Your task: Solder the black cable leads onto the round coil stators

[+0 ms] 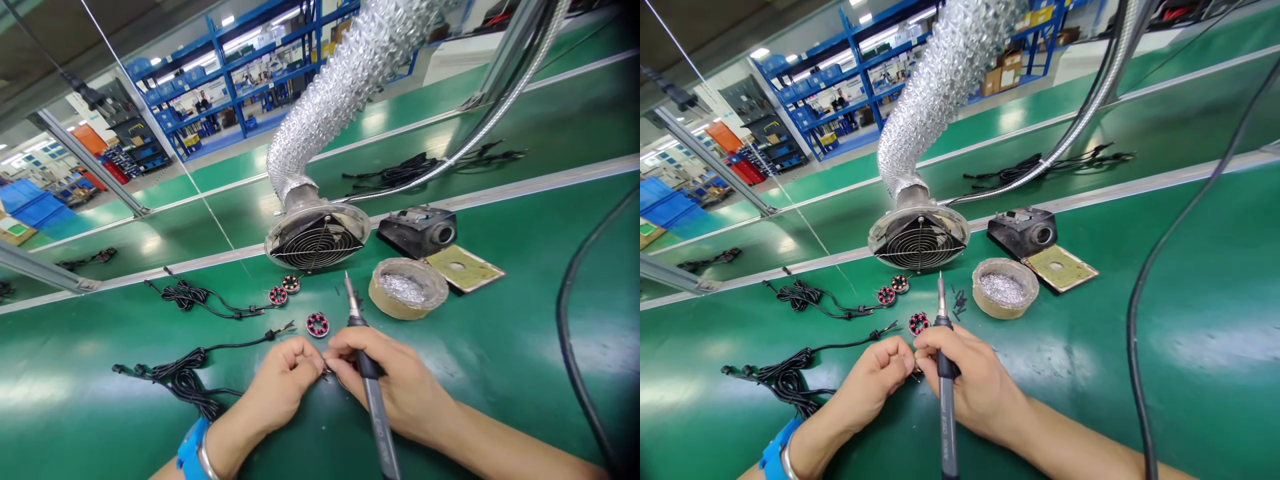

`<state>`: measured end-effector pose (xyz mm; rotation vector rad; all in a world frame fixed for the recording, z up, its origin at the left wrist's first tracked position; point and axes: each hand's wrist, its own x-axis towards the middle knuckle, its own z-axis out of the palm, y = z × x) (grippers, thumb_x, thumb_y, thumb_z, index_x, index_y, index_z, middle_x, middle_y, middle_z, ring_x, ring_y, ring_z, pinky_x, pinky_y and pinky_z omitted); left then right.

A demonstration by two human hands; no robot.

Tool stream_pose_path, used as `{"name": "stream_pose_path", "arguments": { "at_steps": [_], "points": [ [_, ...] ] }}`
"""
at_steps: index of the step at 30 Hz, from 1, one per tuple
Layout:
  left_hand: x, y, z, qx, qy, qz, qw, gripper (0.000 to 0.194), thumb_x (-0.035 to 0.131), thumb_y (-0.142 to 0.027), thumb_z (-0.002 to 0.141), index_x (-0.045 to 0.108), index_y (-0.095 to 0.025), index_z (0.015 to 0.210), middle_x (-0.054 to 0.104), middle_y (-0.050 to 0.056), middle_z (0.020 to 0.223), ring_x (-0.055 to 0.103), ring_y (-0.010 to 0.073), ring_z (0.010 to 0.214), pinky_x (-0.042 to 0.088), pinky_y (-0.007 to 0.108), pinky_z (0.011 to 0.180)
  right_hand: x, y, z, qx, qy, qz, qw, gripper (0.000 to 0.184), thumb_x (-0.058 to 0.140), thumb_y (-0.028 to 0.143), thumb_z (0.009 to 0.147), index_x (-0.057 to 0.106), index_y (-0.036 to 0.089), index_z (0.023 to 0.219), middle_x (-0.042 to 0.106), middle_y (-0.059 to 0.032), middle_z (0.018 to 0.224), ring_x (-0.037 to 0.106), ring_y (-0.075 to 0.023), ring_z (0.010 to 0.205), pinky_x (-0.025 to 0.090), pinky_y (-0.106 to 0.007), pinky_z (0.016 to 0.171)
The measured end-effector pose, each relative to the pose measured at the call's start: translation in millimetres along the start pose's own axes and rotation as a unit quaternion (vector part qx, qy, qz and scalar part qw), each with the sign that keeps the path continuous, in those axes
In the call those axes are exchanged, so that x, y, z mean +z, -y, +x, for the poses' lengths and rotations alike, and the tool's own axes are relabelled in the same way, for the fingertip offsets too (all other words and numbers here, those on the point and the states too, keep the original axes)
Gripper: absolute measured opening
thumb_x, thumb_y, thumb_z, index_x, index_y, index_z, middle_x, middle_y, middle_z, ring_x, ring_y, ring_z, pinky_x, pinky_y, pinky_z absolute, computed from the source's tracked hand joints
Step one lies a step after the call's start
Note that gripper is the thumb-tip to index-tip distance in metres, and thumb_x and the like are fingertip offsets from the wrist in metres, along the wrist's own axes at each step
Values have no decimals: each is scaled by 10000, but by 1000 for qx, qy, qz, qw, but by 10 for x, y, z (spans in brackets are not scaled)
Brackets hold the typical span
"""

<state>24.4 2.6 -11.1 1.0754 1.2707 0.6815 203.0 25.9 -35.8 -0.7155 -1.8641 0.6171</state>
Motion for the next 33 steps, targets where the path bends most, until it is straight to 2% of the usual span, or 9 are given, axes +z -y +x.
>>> {"name": "stream_pose_path", "arguments": {
  "at_steps": [3,4,7,10,13,19,29,33],
  "points": [
    [9,4,54,20,-21,40,999,203,568,-352,758,505,-174,682,418,-54,584,316,94,549,253,225,536,-189,78,15,42,1,-3,999,223,516,116,938,563,268,1094,711,7,864,670,-127,716,545,-218,677],
    [10,8,68,21,-23,51,998,187,555,-340,755,511,-173,682,428,-48,591,331,97,556,264,226,540,-268,127,12,60,-1,-2,998,255,500,135,959,551,283,1159,718,14,864,671,-115,681,545,-200,649],
    [10,18,89,18,-25,75,997,172,548,-328,752,521,-173,680,431,-49,587,351,100,551,272,229,536,-491,286,-26,85,38,-20,995,363,457,225,1002,461,309,1355,665,48,712,582,-98,478,502,-178,484],
    [8,20,93,13,-29,86,996,179,546,-330,763,523,-174,677,423,-54,581,347,97,542,266,230,531,-600,359,-97,79,78,-70,991,358,486,273,984,502,313,1340,600,38,671,574,-119,494,502,-202,479],
    [3,21,100,9,-29,98,995,174,542,-323,768,529,-170,687,414,-58,582,338,96,545,261,230,534,-571,313,-168,95,48,-89,990,255,516,227,947,578,323,1175,615,31,721,607,-131,571,512,-203,515],
    [-13,39,108,14,-23,118,993,172,541,-309,793,524,-168,698,398,-62,595,325,93,555,250,225,539,-422,228,-190,144,23,-46,988,92,502,206,939,520,281,989,518,97,549,473,-113,418,404,-197,414],
    [-23,31,97,15,-8,113,993,164,538,-287,819,528,-166,709,427,-53,609,351,94,565,264,213,542,-392,225,-160,138,11,-36,990,85,505,183,921,531,260,945,507,96,537,458,-108,405,378,-205,403],
    [-17,21,100,15,-7,107,994,174,539,-292,817,524,-166,699,409,-57,597,341,95,561,260,214,539,-400,231,-163,143,27,-40,988,89,504,171,922,539,250,946,526,75,561,475,-115,419,390,-214,404]
  ]
}}
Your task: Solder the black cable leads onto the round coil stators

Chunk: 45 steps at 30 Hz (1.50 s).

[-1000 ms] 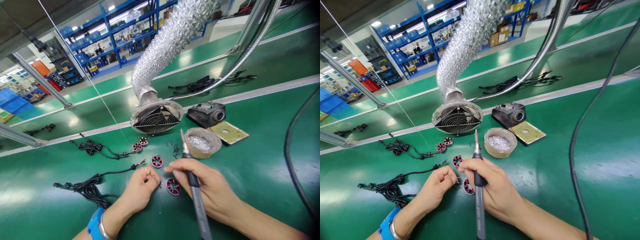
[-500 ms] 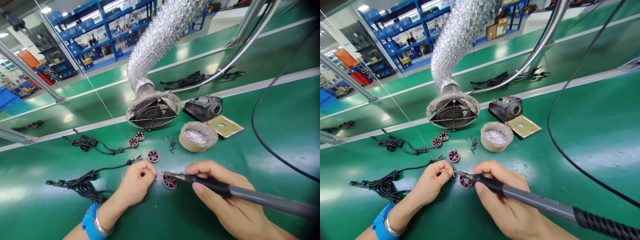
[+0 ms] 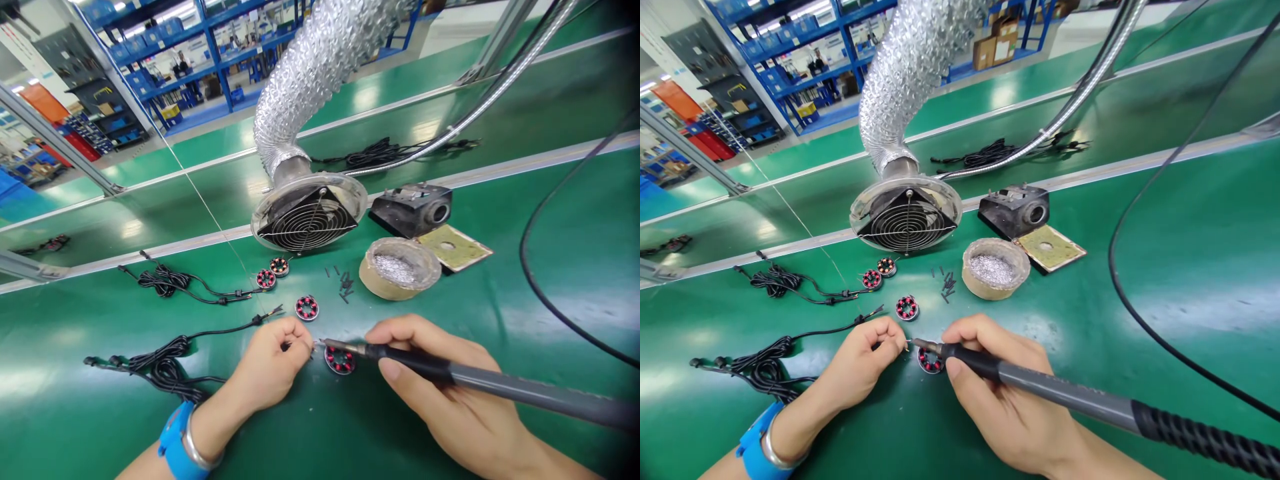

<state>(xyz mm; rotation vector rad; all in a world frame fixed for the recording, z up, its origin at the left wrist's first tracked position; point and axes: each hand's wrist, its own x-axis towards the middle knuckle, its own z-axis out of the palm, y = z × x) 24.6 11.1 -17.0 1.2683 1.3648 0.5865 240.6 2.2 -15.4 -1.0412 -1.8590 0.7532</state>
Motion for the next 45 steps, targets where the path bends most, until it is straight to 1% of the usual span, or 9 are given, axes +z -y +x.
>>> {"name": "stream_pose_path", "arguments": {
  "at_steps": [6,11,16,22,30,37,39,42,45],
  "points": [
    [-3,6,2,-1,3,4,1000,159,534,-281,823,524,-167,711,405,-59,601,341,93,561,256,213,537,30,-15,-12,-3,-9,10,1000,101,509,172,908,548,258,946,521,75,562,463,-112,415,376,-219,397],
    [-2,5,-2,-1,4,5,1000,158,534,-283,821,528,-168,713,413,-57,604,345,95,563,263,215,540,42,39,2,-26,-27,12,999,126,518,157,875,562,255,941,582,40,659,523,-120,482,423,-235,456],
    [3,-3,-4,-4,6,1,1000,166,541,-294,805,524,-170,695,412,-56,594,352,97,558,269,215,539,13,119,13,-62,8,-4,998,183,484,111,850,545,246,957,569,19,663,530,-135,500,443,-267,474],
    [3,-8,0,-1,8,2,1000,170,545,-300,803,527,-171,693,427,-52,592,363,98,560,274,215,542,30,120,-37,-83,14,-8,996,213,492,110,848,541,248,1003,566,0,675,515,-158,508,439,-299,476],
    [-6,-11,-10,-3,3,7,1000,178,550,-309,798,523,-171,688,421,-53,590,357,97,554,273,216,536,6,113,-66,-61,-12,-2,998,203,496,122,858,544,247,1010,547,4,675,497,-154,514,428,-303,475],
    [-4,-9,3,-12,7,10,1000,168,542,-304,799,520,-172,696,423,-53,594,349,97,554,267,218,536,12,79,-50,-67,-5,-7,998,201,505,124,859,555,238,1017,553,2,671,500,-154,500,426,-299,463],
    [-12,-9,4,-14,7,11,1000,172,546,-309,800,522,-172,700,430,-50,602,357,101,563,273,220,544,13,62,-32,-80,-18,-2,997,229,508,117,860,565,238,1046,572,-4,681,520,-156,504,440,-293,463],
    [-33,-14,-3,-8,29,12,999,191,532,-327,826,518,-173,714,434,-45,624,364,107,587,287,227,565,37,24,0,-98,-44,-2,994,298,527,112,885,570,251,1145,660,-26,785,600,-160,559,485,-273,493],
    [-60,-19,-22,13,66,18,998,226,488,-353,871,491,-180,725,415,-45,645,349,112,606,293,235,581,109,-34,41,-104,-7,-4,995,370,523,79,921,563,279,1230,708,-9,855,651,-135,608,521,-231,563]
  ]
}}
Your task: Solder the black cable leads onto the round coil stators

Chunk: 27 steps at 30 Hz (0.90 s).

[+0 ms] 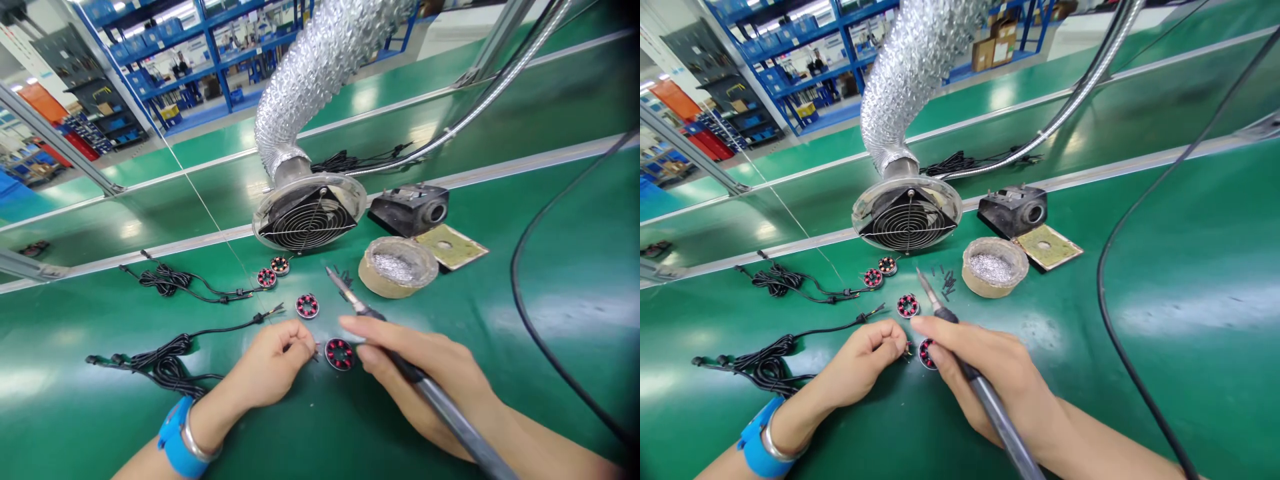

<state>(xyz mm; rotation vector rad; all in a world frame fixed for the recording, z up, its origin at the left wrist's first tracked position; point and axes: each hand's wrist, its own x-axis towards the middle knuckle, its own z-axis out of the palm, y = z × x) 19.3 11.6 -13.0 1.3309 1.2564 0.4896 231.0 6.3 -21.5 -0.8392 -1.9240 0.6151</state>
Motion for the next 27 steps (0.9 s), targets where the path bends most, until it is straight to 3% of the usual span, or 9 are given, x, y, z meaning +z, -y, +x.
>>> {"name": "stream_pose_path", "arguments": {
  "at_steps": [5,9,13,17,22,24,27],
  "points": [
    [-33,-1,-57,3,28,22,999,280,442,-402,926,435,-203,729,374,-59,622,313,113,571,275,242,544,184,-99,81,-56,98,-11,994,339,472,42,914,621,233,1151,688,-9,792,619,-134,605,480,-230,548],
    [-47,-57,-132,21,27,89,995,272,409,-368,969,465,-202,761,503,-33,676,445,128,630,344,251,611,252,-81,130,-84,62,-23,994,275,464,30,892,646,204,1003,672,-12,752,592,-127,580,455,-225,535],
    [-37,-92,-181,34,10,131,991,219,411,-318,983,503,-204,820,572,-27,739,506,131,693,362,251,665,235,-37,96,-74,43,-25,996,242,494,53,889,641,210,999,628,7,692,561,-115,541,451,-215,528],
    [-15,-9,-153,13,7,63,998,282,406,-381,984,500,-194,794,545,-25,711,470,125,665,361,244,652,265,-45,39,-50,54,-14,997,265,494,52,905,628,209,1070,638,4,716,559,-106,537,464,-205,536],
    [39,63,-117,-44,46,-73,995,354,455,-499,924,476,-190,754,479,-49,602,347,99,539,273,232,533,338,-80,13,-83,11,-12,996,277,502,35,901,595,210,1093,615,7,704,544,-106,535,447,-202,519],
    [68,48,-117,-61,26,-107,992,347,492,-506,885,462,-194,735,448,-65,548,303,91,501,235,232,504,336,-79,16,-82,0,-11,997,280,504,30,892,589,216,1085,604,15,699,539,-104,533,443,-198,519],
    [96,19,-117,-71,-26,-109,991,283,530,-451,835,474,-194,728,414,-83,498,291,85,477,229,227,495,314,-61,26,-24,15,14,999,264,528,46,856,570,216,1053,623,21,748,562,-90,562,466,-178,562]
  ]
}}
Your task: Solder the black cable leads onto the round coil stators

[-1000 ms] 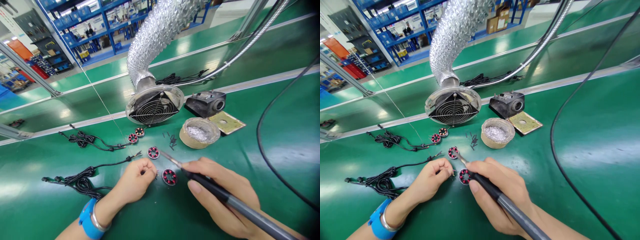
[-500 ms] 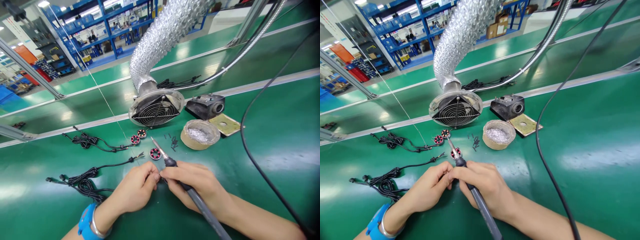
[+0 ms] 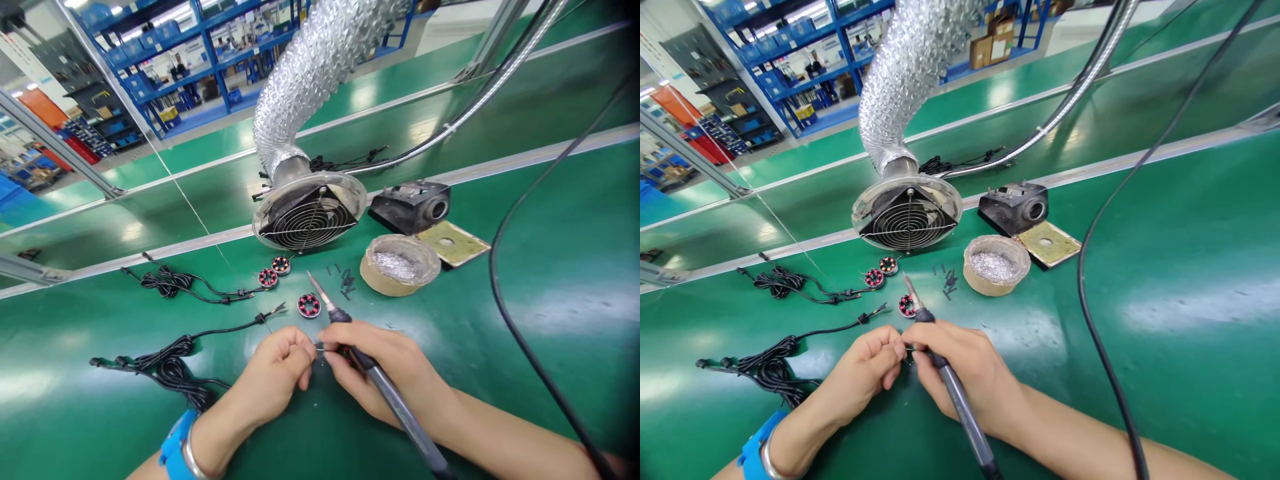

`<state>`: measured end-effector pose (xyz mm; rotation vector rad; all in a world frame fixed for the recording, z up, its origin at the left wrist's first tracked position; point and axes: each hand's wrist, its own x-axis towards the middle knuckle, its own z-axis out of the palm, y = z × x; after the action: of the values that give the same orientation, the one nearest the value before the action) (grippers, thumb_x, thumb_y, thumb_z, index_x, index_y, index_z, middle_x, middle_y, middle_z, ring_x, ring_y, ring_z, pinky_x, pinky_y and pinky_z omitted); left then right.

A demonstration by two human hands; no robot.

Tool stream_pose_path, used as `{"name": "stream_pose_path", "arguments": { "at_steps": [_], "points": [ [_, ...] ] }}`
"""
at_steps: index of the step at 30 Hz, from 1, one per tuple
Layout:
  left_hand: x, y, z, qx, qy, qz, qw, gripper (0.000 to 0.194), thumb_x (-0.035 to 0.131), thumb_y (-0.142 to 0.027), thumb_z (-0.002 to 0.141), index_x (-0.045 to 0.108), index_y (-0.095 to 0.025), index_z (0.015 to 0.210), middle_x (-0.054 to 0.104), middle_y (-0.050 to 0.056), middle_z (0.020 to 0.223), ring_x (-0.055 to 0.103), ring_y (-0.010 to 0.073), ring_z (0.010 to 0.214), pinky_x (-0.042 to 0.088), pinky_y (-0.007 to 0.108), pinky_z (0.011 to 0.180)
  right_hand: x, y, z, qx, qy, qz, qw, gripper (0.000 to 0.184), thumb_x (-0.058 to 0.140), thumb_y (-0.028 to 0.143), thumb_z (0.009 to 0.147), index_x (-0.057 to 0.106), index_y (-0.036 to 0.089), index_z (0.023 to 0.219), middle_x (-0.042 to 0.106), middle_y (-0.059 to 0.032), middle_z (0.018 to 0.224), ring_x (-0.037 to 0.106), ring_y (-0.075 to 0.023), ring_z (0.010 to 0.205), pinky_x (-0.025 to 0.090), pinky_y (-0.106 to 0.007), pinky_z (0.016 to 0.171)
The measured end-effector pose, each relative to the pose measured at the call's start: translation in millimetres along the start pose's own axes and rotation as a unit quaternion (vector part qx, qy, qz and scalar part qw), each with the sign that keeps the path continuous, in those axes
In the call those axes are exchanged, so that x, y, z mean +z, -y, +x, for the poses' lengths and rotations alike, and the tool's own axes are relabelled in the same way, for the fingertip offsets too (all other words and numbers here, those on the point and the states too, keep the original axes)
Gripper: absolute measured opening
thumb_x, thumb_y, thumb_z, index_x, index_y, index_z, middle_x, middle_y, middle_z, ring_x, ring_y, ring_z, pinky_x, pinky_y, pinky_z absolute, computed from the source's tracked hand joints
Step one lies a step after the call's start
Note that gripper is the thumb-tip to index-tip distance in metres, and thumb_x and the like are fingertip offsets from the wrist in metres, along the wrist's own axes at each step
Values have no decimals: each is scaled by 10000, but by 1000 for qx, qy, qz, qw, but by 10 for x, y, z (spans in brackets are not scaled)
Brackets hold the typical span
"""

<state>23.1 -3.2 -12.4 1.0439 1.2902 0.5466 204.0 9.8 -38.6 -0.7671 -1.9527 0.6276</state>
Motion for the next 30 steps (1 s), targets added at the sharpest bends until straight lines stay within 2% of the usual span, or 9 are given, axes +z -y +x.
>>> {"name": "stream_pose_path", "arguments": {
  "at_steps": [4,8,14,18,24,28,30],
  "points": [
    [11,1,11,-3,-28,6,1000,203,520,-377,798,481,-195,717,392,-92,478,282,81,459,211,226,474,11,16,24,63,30,36,997,249,508,54,831,549,217,1015,617,43,748,558,-62,539,459,-144,556],
    [20,15,20,6,-51,11,999,192,518,-364,788,474,-196,706,367,-98,481,264,76,458,198,224,463,31,14,47,70,13,24,997,234,487,62,832,542,220,996,598,51,725,555,-63,544,459,-144,564],
    [27,18,30,4,-61,4,998,229,523,-383,793,435,-204,681,365,-98,487,237,67,454,193,217,452,32,11,30,75,44,53,995,301,498,65,802,521,234,1050,628,58,765,585,-60,570,473,-140,595],
    [26,20,40,4,-69,11,998,219,524,-380,790,453,-198,691,355,-99,488,238,66,454,188,210,445,91,-41,15,78,12,19,997,228,489,87,849,534,232,1020,602,58,716,541,-68,516,452,-159,544],
    [60,0,40,-1,-90,5,996,222,538,-392,773,462,-196,700,345,-103,483,239,64,450,196,200,438,125,-72,47,75,-26,7,997,260,486,76,843,549,229,1044,653,27,776,619,-97,597,498,-186,600],
    [77,-8,52,-4,-96,-8,995,250,559,-417,765,459,-198,698,338,-106,477,231,61,440,195,196,435,37,-32,79,53,-33,12,998,257,500,74,880,582,222,1073,702,3,860,668,-106,668,530,-192,656],
    [79,-5,59,-5,-97,-10,995,257,564,-423,769,465,-197,699,328,-109,477,223,59,434,192,195,435,-65,-5,78,46,-33,17,998,296,497,72,915,587,219,1155,717,-14,922,685,-109,716,539,-194,685]
  ]
}}
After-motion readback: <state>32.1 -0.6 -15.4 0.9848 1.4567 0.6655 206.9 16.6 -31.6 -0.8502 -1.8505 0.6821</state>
